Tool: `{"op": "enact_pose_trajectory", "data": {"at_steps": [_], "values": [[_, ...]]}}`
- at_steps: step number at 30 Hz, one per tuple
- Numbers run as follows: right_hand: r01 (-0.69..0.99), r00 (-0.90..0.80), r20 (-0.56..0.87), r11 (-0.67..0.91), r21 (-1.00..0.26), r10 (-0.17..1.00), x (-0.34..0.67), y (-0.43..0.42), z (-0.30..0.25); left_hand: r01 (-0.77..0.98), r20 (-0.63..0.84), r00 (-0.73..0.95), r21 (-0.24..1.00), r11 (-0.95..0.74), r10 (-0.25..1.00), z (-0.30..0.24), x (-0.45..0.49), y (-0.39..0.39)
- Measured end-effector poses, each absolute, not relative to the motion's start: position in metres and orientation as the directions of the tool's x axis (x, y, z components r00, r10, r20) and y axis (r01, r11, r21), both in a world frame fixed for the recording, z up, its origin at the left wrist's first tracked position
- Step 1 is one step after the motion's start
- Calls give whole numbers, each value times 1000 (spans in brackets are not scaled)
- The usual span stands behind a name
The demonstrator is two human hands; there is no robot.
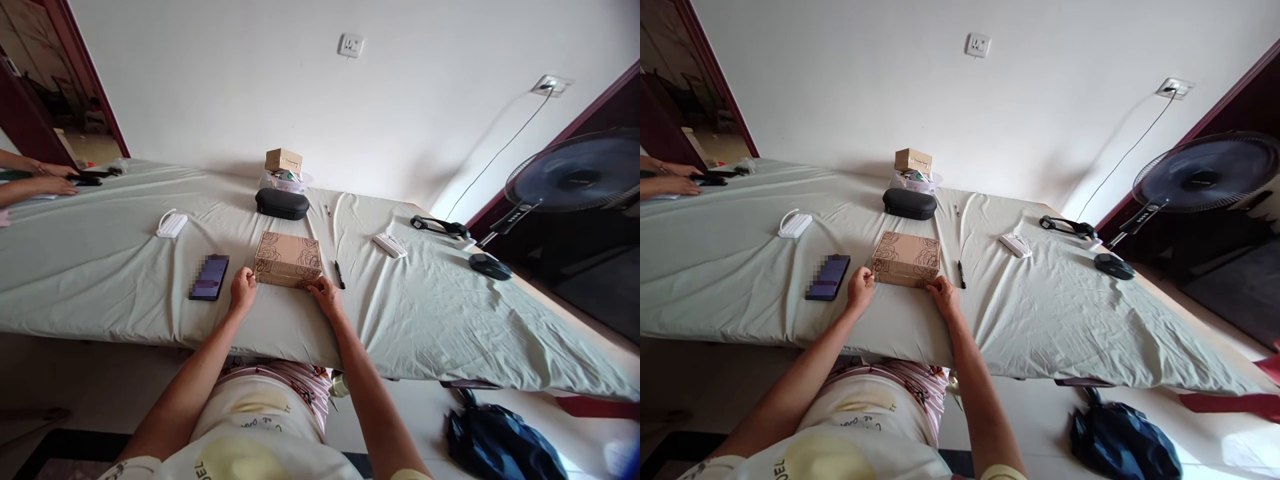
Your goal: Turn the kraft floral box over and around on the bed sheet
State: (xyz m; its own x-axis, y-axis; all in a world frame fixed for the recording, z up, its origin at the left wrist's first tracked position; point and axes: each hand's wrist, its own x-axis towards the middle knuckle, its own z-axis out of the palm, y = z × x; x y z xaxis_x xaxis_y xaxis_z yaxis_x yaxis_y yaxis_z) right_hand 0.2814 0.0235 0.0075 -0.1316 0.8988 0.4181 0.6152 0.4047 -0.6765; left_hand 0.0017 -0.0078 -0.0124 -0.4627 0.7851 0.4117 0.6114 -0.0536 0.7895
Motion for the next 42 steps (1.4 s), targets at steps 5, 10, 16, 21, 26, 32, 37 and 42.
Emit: {"op": "enact_pose_trajectory", "data": {"at_steps": [5,10,16,21,26,32,37,42], "values": [[671,-124,383,362,-648,916,282,23,6,591,402,-462,804,-63,791,-13,1,-8],[635,-115,384,364,-681,916,283,24,3,579,377,-458,814,-52,805,-14,2,-8],[625,-175,427,436,-648,887,283,22,3,596,389,-473,802,-39,790,-15,2,-8],[598,-275,482,541,-592,832,281,18,4,595,390,-496,803,-23,776,-18,0,-7],[535,-512,490,709,-460,705,264,5,5,618,493,-393,767,-174,776,-26,4,-4],[427,-674,538,861,-275,506,245,-3,4,630,640,-209,667,-399,739,-21,13,-11],[634,-154,671,593,-496,725,268,16,-4,635,665,-150,632,-444,732,-10,17,-21],[559,-52,576,501,-660,816,280,30,-13,652,637,-42,602,-462,770,-10,22,-22]]}}
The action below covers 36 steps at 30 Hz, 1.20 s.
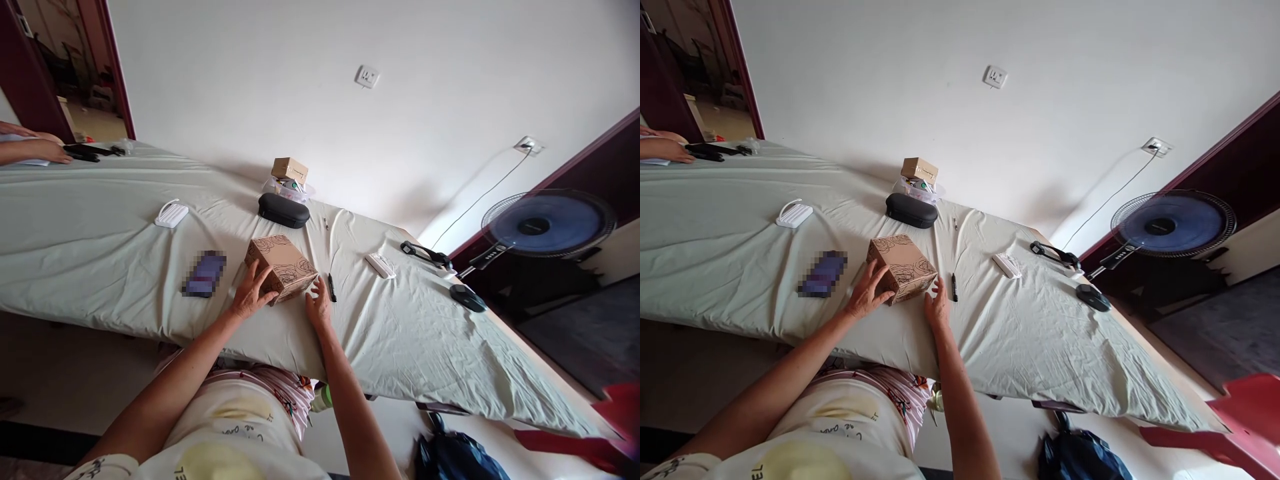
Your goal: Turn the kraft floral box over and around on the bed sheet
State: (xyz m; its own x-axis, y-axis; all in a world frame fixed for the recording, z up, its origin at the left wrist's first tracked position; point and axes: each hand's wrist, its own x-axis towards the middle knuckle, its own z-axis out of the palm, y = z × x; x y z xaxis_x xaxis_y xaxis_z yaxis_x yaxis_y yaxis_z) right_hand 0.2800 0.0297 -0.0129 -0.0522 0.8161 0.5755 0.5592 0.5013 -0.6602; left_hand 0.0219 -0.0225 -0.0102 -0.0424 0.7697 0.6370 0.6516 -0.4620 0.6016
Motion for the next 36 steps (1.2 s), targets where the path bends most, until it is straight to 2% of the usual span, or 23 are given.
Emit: {"op": "enact_pose_trajectory", "data": {"at_steps": [3,5,15,19,23,25,36], "values": [[472,-144,499,502,-725,855,277,27,-10,628,638,-21,607,-486,770,-13,21,-21],[452,-137,480,486,-748,866,275,23,-6,593,645,-20,623,-510,764,-15,20,-19],[489,-160,405,428,-760,900,273,13,6,484,639,-37,684,-546,768,-11,15,-17],[590,-213,402,445,-674,891,273,16,2,501,640,-32,675,-542,768,-18,17,-13],[776,-246,413,433,-458,877,273,20,-4,536,616,-35,676,-506,787,-26,21,-8],[818,-266,398,424,-388,878,274,22,-6,519,609,-20,684,-512,793,-26,21,-8],[803,-306,443,478,-357,843,277,25,-10,429,552,-32,761,-487,833,-19,21,-10]]}}
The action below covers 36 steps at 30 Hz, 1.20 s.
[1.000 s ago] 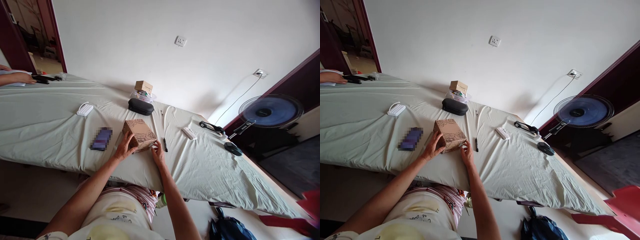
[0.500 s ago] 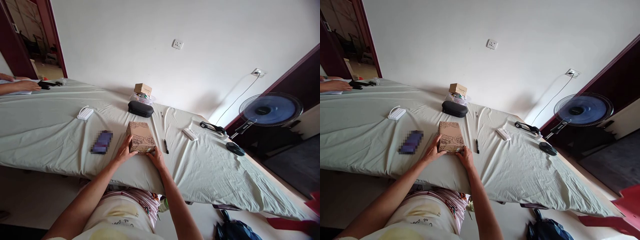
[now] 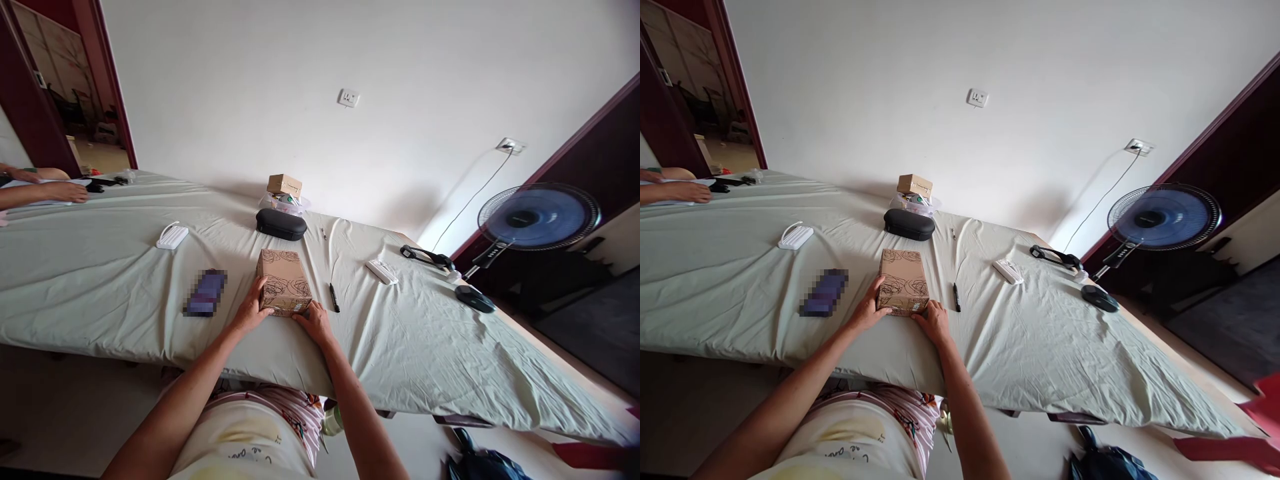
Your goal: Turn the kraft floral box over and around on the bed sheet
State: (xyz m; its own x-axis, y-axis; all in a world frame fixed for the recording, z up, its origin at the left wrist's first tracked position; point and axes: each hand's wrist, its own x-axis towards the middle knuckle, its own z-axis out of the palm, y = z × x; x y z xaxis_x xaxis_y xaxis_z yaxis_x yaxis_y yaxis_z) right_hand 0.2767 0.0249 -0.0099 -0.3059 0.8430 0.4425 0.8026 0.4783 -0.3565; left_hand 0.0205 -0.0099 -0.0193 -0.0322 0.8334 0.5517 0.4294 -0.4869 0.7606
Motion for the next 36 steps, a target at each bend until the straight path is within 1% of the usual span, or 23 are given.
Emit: {"op": "enact_pose_trajectory", "data": {"at_steps": [9,18,29,36], "values": [[805,-309,421,470,-363,853,276,21,-4,408,532,-29,779,-475,847,-17,20,-12],[759,-375,429,538,-367,821,279,24,-7,408,545,-29,772,-488,838,-18,19,-10],[778,-366,407,516,-359,837,279,25,-7,422,550,-17,761,-492,835,-16,18,-11],[769,-363,420,522,-369,832,279,25,-8,414,553,-9,761,-500,833,-16,16,-12]]}}
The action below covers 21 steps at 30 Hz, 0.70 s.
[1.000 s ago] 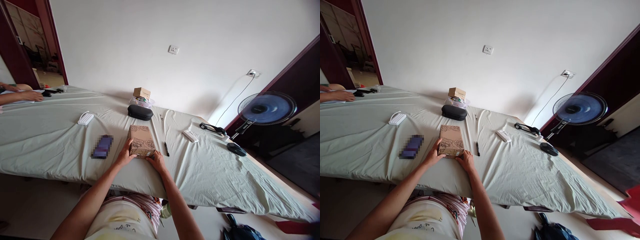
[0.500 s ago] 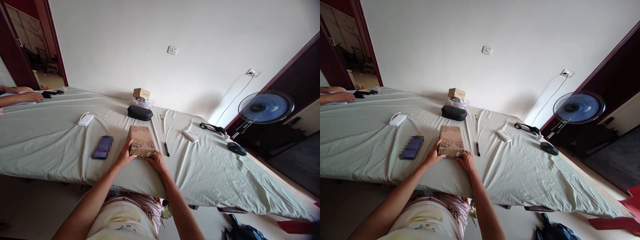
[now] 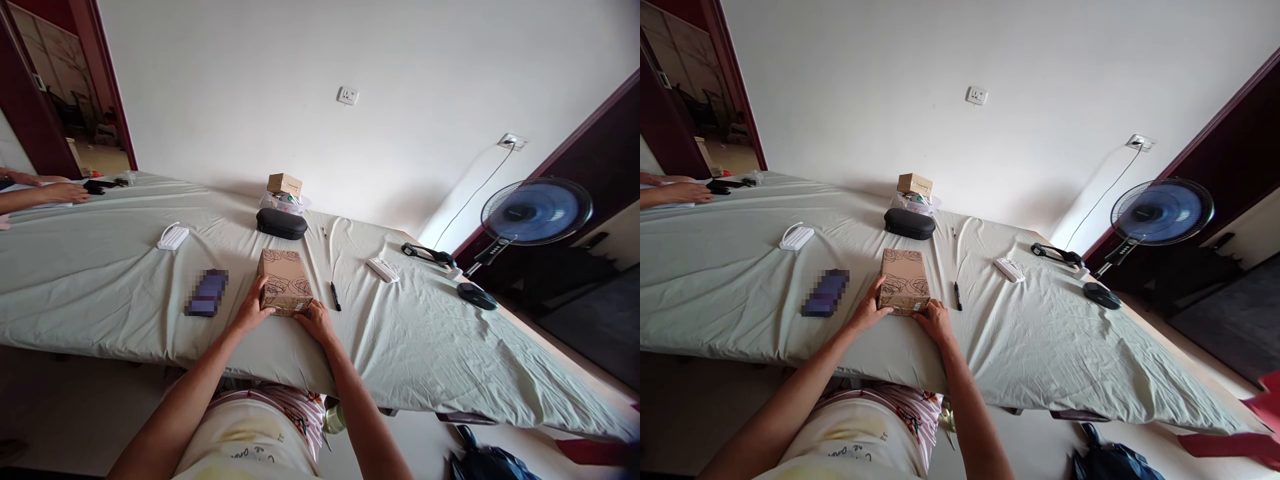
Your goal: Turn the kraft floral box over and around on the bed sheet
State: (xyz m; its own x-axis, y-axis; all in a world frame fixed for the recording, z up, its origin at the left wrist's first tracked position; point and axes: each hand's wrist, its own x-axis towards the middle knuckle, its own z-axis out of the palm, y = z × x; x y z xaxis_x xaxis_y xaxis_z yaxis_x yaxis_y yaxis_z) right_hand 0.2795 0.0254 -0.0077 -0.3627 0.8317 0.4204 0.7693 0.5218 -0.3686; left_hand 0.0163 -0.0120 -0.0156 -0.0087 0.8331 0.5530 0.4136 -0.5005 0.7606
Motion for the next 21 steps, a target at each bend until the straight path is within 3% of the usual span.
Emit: {"op": "enact_pose_trajectory", "data": {"at_steps": [21], "values": [[710,-399,407,558,-430,822,279,24,-2,405,529,-10,778,-480,849,-12,16,-11]]}}
